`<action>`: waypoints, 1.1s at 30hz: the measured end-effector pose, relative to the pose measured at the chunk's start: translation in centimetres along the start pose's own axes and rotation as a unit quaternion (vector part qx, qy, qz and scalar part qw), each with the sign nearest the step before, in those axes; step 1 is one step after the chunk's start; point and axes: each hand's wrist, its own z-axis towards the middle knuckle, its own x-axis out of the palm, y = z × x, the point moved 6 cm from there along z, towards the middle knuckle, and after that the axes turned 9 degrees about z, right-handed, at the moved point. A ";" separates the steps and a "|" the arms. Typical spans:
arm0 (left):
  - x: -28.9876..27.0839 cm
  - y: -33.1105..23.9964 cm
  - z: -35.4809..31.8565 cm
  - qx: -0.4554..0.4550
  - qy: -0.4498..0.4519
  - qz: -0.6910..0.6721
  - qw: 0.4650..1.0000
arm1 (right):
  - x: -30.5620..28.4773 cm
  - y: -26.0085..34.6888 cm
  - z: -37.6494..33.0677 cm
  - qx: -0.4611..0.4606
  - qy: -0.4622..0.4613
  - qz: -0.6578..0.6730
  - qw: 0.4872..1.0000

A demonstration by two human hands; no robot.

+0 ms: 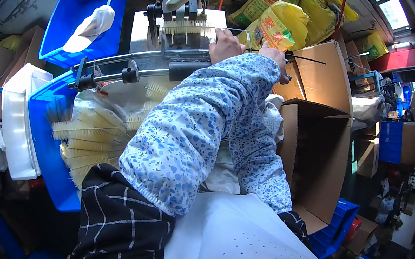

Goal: The person repeatedly picks up a bundle of bristles and a metal wire handle, inserts the bristles into the handle, and places the assembled brush into a machine. The person continues this repetitive assembly process throughout the video.

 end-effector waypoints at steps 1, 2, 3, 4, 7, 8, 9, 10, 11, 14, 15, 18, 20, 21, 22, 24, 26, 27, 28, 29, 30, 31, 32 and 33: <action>0.0 0.0 0.2 -0.003 -0.003 -0.003 1.000 | -0.1 0.0 0.0 -0.005 -0.003 -0.005 1.000; 0.2 0.1 0.3 -0.009 0.011 -0.006 1.000 | -0.2 0.0 -0.1 -0.010 -0.006 -0.001 1.000; 0.3 0.1 0.5 -0.009 0.011 -0.014 1.000 | -0.3 -0.1 -0.1 -0.012 -0.010 -0.002 1.000; 0.3 0.1 0.6 -0.008 0.011 -0.021 1.000 | -0.2 -0.2 0.0 -0.014 -0.015 -0.002 1.000; 0.2 -0.1 0.8 -0.014 0.004 -0.042 0.999 | -0.2 -0.8 0.1 -0.022 -0.018 -0.006 1.000; 0.1 -0.4 0.9 -0.009 0.003 -0.046 0.999 | 0.1 -1.4 0.3 -0.021 -0.031 -0.004 0.999; 0.0 -0.7 0.9 -0.005 0.002 -0.049 0.999 | 0.4 -1.9 0.4 -0.020 -0.043 -0.001 0.999; -0.1 -1.0 1.0 -0.002 0.012 -0.053 0.999 | 0.6 -2.5 0.7 -0.019 -0.042 -0.003 0.999; 0.0 -0.9 0.9 -0.006 -0.001 -0.048 0.999 | 0.7 -2.4 0.6 -0.020 -0.040 0.000 0.999; 0.4 -1.0 0.7 -0.018 -0.035 -0.032 0.999 | 0.1 -1.9 0.1 -0.030 -0.034 0.004 0.999; 0.5 -1.0 0.9 -0.018 -0.032 -0.036 0.999 | -0.3 -1.8 0.0 -0.034 -0.031 0.005 0.999; 0.8 -1.4 1.3 -0.008 -0.033 -0.041 0.999 | -0.3 -2.3 0.0 -0.025 -0.037 0.002 0.999; 1.2 -1.4 1.6 -0.007 -0.027 -0.048 0.998 | -0.1 -2.7 0.1 -0.029 -0.050 0.004 0.998; 1.3 -1.4 1.8 -0.007 -0.023 -0.052 0.998 | 0.0 -2.9 0.1 -0.029 -0.051 0.003 0.998; 1.4 -1.4 2.0 -0.010 -0.032 -0.053 0.998 | 0.0 -3.0 0.2 -0.029 -0.052 0.002 0.998; 1.4 -1.4 2.0 -0.013 -0.029 -0.056 0.998 | 0.1 -3.1 0.2 -0.029 -0.050 0.003 0.998; 1.4 -1.5 2.0 -0.010 -0.032 -0.058 0.998 | -0.1 -3.1 0.1 -0.025 -0.048 0.001 0.999; 1.4 -1.6 2.0 -0.005 -0.037 -0.057 0.998 | -0.1 -3.2 0.1 -0.025 -0.048 0.001 0.999; 1.3 -1.7 2.0 0.000 -0.042 -0.057 0.997 | -0.1 -3.4 0.1 -0.024 -0.049 0.000 0.999; 1.3 -1.7 1.9 -0.002 -0.041 -0.057 0.997 | -0.1 -3.4 0.1 -0.025 -0.049 0.000 0.998; 1.2 -1.6 1.8 -0.003 -0.040 -0.058 0.998 | -0.1 -3.6 0.1 -0.021 -0.043 0.002 0.999; 1.1 -1.7 1.7 -0.004 -0.039 -0.058 0.998 | 0.0 -3.7 0.2 -0.018 -0.037 0.003 0.999; 1.4 -1.4 1.9 -0.018 -0.095 -0.044 0.994 | 0.0 -3.5 0.2 -0.018 -0.034 0.004 0.999; 1.8 -1.2 2.2 -0.035 -0.153 -0.031 0.987 | -0.1 -3.2 0.4 -0.016 -0.031 -0.004 0.999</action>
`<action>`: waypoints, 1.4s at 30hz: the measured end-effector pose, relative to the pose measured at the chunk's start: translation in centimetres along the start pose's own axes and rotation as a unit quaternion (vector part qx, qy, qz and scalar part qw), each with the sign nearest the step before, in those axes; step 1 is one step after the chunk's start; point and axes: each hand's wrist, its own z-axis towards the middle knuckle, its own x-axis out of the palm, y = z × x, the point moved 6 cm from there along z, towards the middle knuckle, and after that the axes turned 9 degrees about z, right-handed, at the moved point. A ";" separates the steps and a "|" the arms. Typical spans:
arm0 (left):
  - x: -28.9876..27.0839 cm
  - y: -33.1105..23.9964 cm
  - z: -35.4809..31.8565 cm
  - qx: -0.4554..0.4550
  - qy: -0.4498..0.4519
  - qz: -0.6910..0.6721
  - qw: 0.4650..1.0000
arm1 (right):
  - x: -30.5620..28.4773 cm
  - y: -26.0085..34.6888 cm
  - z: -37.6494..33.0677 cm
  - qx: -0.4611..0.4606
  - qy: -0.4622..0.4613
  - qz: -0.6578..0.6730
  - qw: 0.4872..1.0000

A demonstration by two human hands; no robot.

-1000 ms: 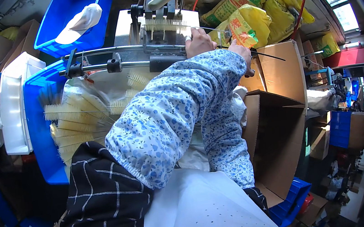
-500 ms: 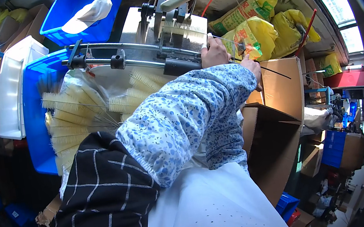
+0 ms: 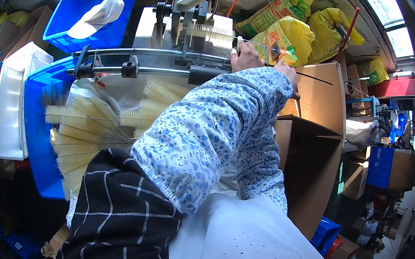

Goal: The person repeatedly picks up a bundle of bristles and a metal wire handle, inserts the bristles into the handle, and places the assembled brush into a machine. The person continues this repetitive assembly process throughout the video.

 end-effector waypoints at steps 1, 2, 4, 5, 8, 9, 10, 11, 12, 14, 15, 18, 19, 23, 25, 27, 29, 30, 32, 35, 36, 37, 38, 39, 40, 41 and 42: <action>0.3 0.3 0.2 -0.016 -0.060 0.014 0.998 | -0.1 0.3 0.2 0.000 0.003 -0.008 1.000; 0.0 0.0 -0.3 -0.023 -0.051 0.021 0.998 | -0.1 -0.5 0.3 0.010 0.009 -0.015 1.000; -4.2 -2.3 -3.9 0.003 0.088 0.009 0.996 | -0.2 -3.1 0.8 0.008 0.000 0.007 1.000; -6.9 -2.8 -6.5 0.036 0.153 0.002 0.988 | -0.8 -3.8 0.8 0.001 0.004 0.028 1.000; -15.5 -0.1 -15.0 0.231 0.309 -0.030 0.922 | -0.3 -3.2 0.6 -0.072 -0.048 0.045 0.995; -17.4 1.9 -18.4 0.273 0.295 -0.057 0.914 | -0.8 -2.9 0.4 -0.076 -0.064 0.030 0.995; -18.8 4.7 -21.0 0.237 0.355 -0.094 0.899 | -0.8 -3.9 0.2 -0.065 -0.076 0.004 0.995; -20.7 7.6 -23.1 0.179 0.381 -0.086 0.903 | -1.1 -4.4 0.0 -0.054 -0.078 0.004 0.995; -21.6 11.6 -25.1 0.052 0.410 -0.053 0.909 | -1.5 -4.9 -0.3 -0.043 -0.078 -0.002 0.996; -23.6 20.6 -30.8 -0.146 0.264 -0.035 0.953 | -2.3 -4.2 0.1 -0.063 -0.110 -0.023 0.992; -25.1 24.3 -34.2 -0.224 0.185 0.029 0.956 | -2.8 -3.8 0.4 -0.081 -0.145 -0.049 0.985; -24.3 30.9 -43.9 -0.344 0.130 0.045 0.929 | -2.9 -4.4 2.3 -0.150 -0.186 -0.115 0.964; -23.3 30.9 -45.2 -0.378 0.139 -0.044 0.914 | -3.0 -4.8 2.8 -0.179 -0.160 -0.139 0.961; -19.0 31.8 -48.2 -0.404 0.086 -0.374 0.831 | -2.8 -5.3 3.7 -0.197 -0.008 -0.036 0.980; -18.7 31.6 -47.9 -0.391 0.069 -0.361 0.844 | -4.5 -5.1 3.1 -0.216 -0.040 -0.005 0.976; -18.7 31.3 -47.6 -0.390 0.046 -0.374 0.840 | -6.1 -5.3 2.8 -0.246 -0.072 0.023 0.966; -19.4 30.8 -47.4 -0.383 0.024 -0.373 0.845 | -8.3 -5.8 2.1 -0.208 -0.064 0.051 0.975; -20.1 30.5 -47.0 -0.376 0.016 -0.371 0.849 | -9.3 -6.2 1.6 -0.184 -0.063 0.066 0.979; -21.3 29.4 -46.6 -0.361 -0.004 -0.378 0.853 | -9.4 -7.7 -0.1 -0.054 -0.006 0.200 0.978; -22.2 28.2 -46.3 -0.343 -0.017 -0.368 0.864 | -8.4 -5.7 -5.4 0.051 0.090 0.563 0.820; -22.2 28.0 -46.1 -0.339 -0.011 -0.367 0.866 | -9.0 -3.5 -7.7 0.093 0.087 0.655 0.745; -22.5 27.7 -45.8 -0.340 -0.002 -0.357 0.870 | -9.2 -2.1 -9.5 0.092 0.103 0.728 0.671; -22.6 27.4 -45.4 -0.327 -0.006 -0.355 0.876 | -9.5 -1.2 -11.1 0.087 0.115 0.790 0.595; -22.8 27.1 -45.3 -0.318 -0.014 -0.349 0.882 | -9.0 -0.5 -12.3 0.090 0.159 0.848 0.497; -23.1 26.7 -45.2 -0.308 -0.023 -0.343 0.887 | -8.9 0.3 -13.5 0.096 0.181 0.882 0.424; -23.5 26.3 -45.0 -0.309 -0.022 -0.334 0.890 | -8.9 0.9 -14.6 0.106 0.181 0.898 0.388; -24.0 26.0 -44.8 -0.301 -0.029 -0.316 0.899 | -8.8 1.4 -15.5 0.116 0.182 0.911 0.351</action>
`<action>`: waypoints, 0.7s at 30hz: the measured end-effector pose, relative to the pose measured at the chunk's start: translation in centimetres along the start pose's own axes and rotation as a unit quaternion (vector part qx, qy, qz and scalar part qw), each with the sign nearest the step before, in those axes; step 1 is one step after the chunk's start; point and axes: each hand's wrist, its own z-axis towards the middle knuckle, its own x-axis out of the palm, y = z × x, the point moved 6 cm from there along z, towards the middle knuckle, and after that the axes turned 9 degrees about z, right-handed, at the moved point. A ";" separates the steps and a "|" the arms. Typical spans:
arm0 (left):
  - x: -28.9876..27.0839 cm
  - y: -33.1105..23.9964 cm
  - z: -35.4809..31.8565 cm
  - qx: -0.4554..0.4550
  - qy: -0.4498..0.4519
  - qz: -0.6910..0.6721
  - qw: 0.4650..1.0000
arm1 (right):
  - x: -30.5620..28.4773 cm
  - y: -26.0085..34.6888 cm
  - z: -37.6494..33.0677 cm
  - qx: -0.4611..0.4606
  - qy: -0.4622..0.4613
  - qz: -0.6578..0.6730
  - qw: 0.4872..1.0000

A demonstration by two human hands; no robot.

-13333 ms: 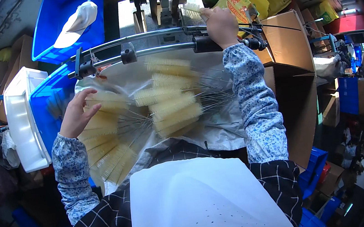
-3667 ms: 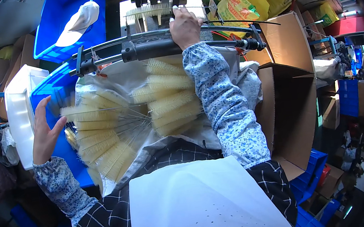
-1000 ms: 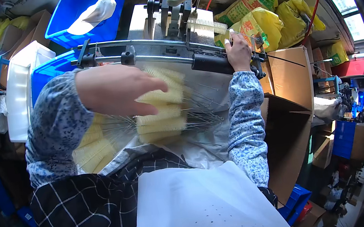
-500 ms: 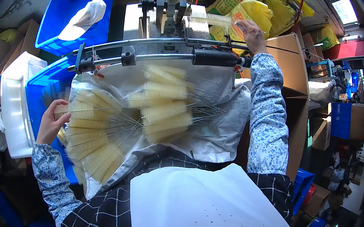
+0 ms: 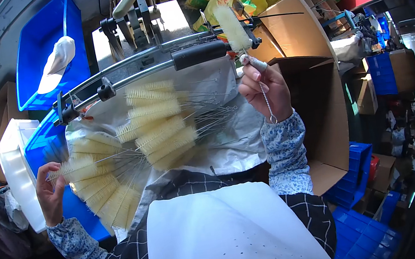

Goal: The person repeatedly picks up a bundle of bristles and a metal wire handle, inserts the bristles into the handle, and places the assembled brush into a machine. The person continues this repetitive assembly process throughout the video.

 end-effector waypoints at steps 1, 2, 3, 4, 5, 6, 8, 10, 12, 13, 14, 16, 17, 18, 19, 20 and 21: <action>-0.2 -0.5 0.0 0.013 -0.010 0.016 1.000 | 0.1 -0.5 -0.5 0.004 0.001 0.025 1.000; -0.5 -0.9 -0.2 0.026 -0.021 0.032 0.999 | 0.2 -1.1 -0.9 0.007 0.005 0.051 0.999; -0.9 -1.2 -0.3 0.037 -0.025 0.044 0.998 | 0.2 -1.6 -1.3 0.012 0.008 0.076 0.997; -1.3 -1.6 -0.4 0.048 -0.035 0.051 0.997 | 0.3 -1.8 -1.6 0.005 0.005 0.073 0.997; -1.8 -2.1 -0.9 0.054 -0.050 0.059 0.996 | 0.4 -2.0 -1.6 0.006 0.004 0.072 0.997; -2.3 -2.5 -1.4 0.059 -0.065 0.068 0.994 | 0.5 -2.2 -1.6 0.006 0.003 0.071 0.997; -3.1 -2.6 -2.2 0.060 -0.080 0.072 0.992 | 0.6 -2.3 -1.7 0.004 -0.004 0.057 0.998; -3.9 -2.5 -2.8 0.062 -0.094 0.073 0.991 | 0.7 -2.5 -1.9 -0.001 -0.008 0.039 0.999; -4.1 -2.7 -3.5 0.069 -0.104 0.085 0.989 | 1.0 -2.7 -1.9 -0.004 -0.009 0.017 1.000; -4.3 -2.8 -3.8 0.078 -0.111 0.088 0.987 | 1.0 -2.9 -1.9 -0.002 -0.015 0.013 1.000; -4.4 -2.9 -4.2 0.087 -0.118 0.091 0.985 | 1.1 -3.1 -2.0 0.002 -0.021 0.009 1.000; -5.0 -2.7 -4.8 0.061 -0.120 0.062 0.989 | 1.2 -3.4 -1.9 0.012 -0.028 -0.003 1.000; -5.3 -2.6 -5.1 0.049 -0.121 0.048 0.990 | 1.2 -3.6 -1.9 0.018 -0.029 -0.008 0.999; -5.8 -2.6 -5.4 0.051 -0.130 0.043 0.989 | 1.2 -3.7 -1.9 0.024 -0.030 -0.014 0.999; -6.4 -2.4 -5.6 0.053 -0.139 0.038 0.988 | 1.2 -3.9 -1.9 0.022 -0.037 -0.025 0.999; -7.0 -2.2 -6.0 0.055 -0.150 0.033 0.987 | 1.2 -4.0 -1.9 0.023 -0.042 -0.036 0.998; -7.5 -2.1 -6.2 0.066 -0.172 0.051 0.982 | 1.2 -4.2 -1.9 0.024 -0.047 -0.047 0.997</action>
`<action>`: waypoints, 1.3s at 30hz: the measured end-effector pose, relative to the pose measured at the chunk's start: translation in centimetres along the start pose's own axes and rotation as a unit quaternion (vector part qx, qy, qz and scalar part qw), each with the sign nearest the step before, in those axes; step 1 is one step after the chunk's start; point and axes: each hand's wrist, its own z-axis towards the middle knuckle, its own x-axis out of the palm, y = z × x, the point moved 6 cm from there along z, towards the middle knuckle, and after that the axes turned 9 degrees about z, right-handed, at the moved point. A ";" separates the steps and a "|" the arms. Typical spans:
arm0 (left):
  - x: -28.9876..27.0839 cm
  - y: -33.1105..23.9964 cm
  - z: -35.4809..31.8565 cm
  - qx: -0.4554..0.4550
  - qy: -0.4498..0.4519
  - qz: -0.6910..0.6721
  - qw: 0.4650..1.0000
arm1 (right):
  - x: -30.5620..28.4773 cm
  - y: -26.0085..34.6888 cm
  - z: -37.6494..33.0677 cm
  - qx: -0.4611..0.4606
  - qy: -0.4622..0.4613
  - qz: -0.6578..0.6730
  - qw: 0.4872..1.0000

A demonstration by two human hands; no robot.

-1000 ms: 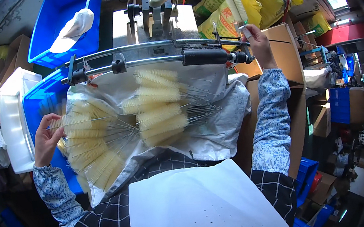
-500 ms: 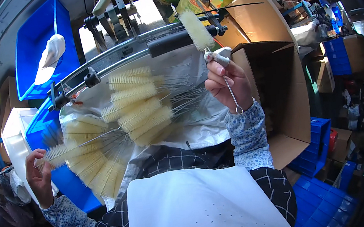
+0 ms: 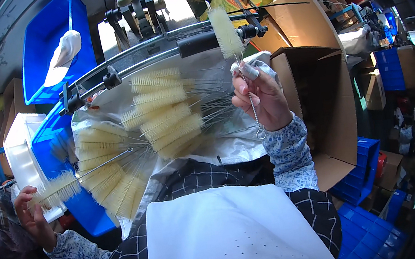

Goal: The person repeatedly picks up a bundle of bristles and a metal wire handle, inserts the bristles into the handle, and places the assembled brush into a machine. The person continues this repetitive assembly process throughout the video.

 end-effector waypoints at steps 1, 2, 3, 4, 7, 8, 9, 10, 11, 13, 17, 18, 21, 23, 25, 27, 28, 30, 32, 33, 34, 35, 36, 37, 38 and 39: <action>-0.3 0.0 -0.1 0.005 -0.002 -0.025 1.000 | -0.1 -0.1 0.1 0.005 0.002 -0.018 1.000; -0.6 -0.3 -0.2 0.008 -0.004 -0.050 0.999 | -0.1 -0.3 0.2 0.011 0.005 -0.036 0.999; -0.8 -0.5 -0.2 0.011 -0.007 -0.074 0.997 | -0.2 -0.5 0.3 0.018 0.007 -0.054 0.998; -0.9 -0.4 -0.2 0.007 -0.013 -0.069 0.997 | -0.1 -0.7 0.5 0.027 0.005 -0.084 0.996; 0.3 -1.0 -0.2 0.032 0.014 -0.091 0.995 | -0.2 -1.5 0.6 0.071 0.003 -0.184 0.980; 1.1 -1.8 0.1 0.038 0.016 -0.087 0.995 | -0.4 -1.6 0.4 0.098 0.003 -0.219 0.971; 1.8 -2.3 0.4 0.051 0.030 -0.084 0.995 | -0.5 -1.7 0.3 0.123 0.002 -0.257 0.958; 2.4 -2.6 0.8 0.064 0.044 -0.080 0.994 | -0.5 -1.7 0.2 0.120 -0.012 -0.264 0.957; 3.0 -3.1 1.1 0.077 0.060 -0.075 0.992 | -0.4 -1.6 0.2 0.125 -0.008 -0.270 0.955; 3.8 -3.6 1.4 0.078 0.064 -0.084 0.991 | -0.2 -1.4 0.2 0.135 0.000 -0.283 0.950; 5.3 -4.6 1.8 0.101 0.102 -0.109 0.984 | 0.2 -1.6 0.0 0.182 0.024 -0.333 0.925; 5.7 -5.0 1.9 0.109 0.111 -0.106 0.982 | 0.3 -1.7 -0.1 0.183 0.025 -0.324 0.928; 6.6 -5.7 2.3 0.119 0.126 -0.110 0.979 | 1.0 -1.6 -0.5 0.175 0.067 -0.171 0.967; 6.9 -5.7 2.4 0.111 0.133 -0.117 0.978 | 1.6 -1.2 -0.7 0.152 0.073 -0.054 0.984; 6.9 -5.6 2.3 0.114 0.131 -0.118 0.978 | 2.5 -0.7 -0.9 0.116 0.047 0.033 0.992; 6.8 -5.4 2.2 0.116 0.129 -0.124 0.977 | 2.5 -0.4 -1.1 0.115 0.042 0.043 0.992; 6.7 -5.3 2.2 0.117 0.127 -0.128 0.977 | 2.6 -0.5 -1.1 0.111 0.037 0.047 0.992; 6.8 -5.2 2.3 0.119 0.126 -0.136 0.975 | 2.8 -0.6 -1.0 0.105 0.028 0.040 0.993; 6.8 -5.4 2.3 0.122 0.122 -0.139 0.975 | 3.0 -0.8 -0.9 0.105 0.027 0.018 0.994; 6.9 -5.5 2.3 0.122 0.126 -0.146 0.974 | 2.7 -1.0 -0.9 0.120 0.031 -0.058 0.991; 7.0 -5.6 2.5 0.121 0.130 -0.153 0.972 | 2.2 -1.1 -0.7 0.135 0.034 -0.132 0.981; 7.1 -5.6 2.5 0.118 0.131 -0.160 0.971 | 1.6 -1.2 -0.3 0.152 0.039 -0.207 0.966; 7.5 -5.9 2.6 0.119 0.140 -0.158 0.970 | 1.2 -1.4 0.1 0.187 0.080 -0.328 0.922; 8.1 -6.3 2.9 0.119 0.148 -0.155 0.969 | 0.0 -1.7 0.9 0.212 0.115 -0.440 0.865; 9.1 -6.7 3.3 0.127 0.159 -0.159 0.966 | -1.0 -1.1 1.6 0.137 0.097 -0.572 0.803; 10.3 -7.4 3.5 0.127 0.168 -0.158 0.965 | -1.3 -0.5 2.3 0.063 0.084 -0.685 0.721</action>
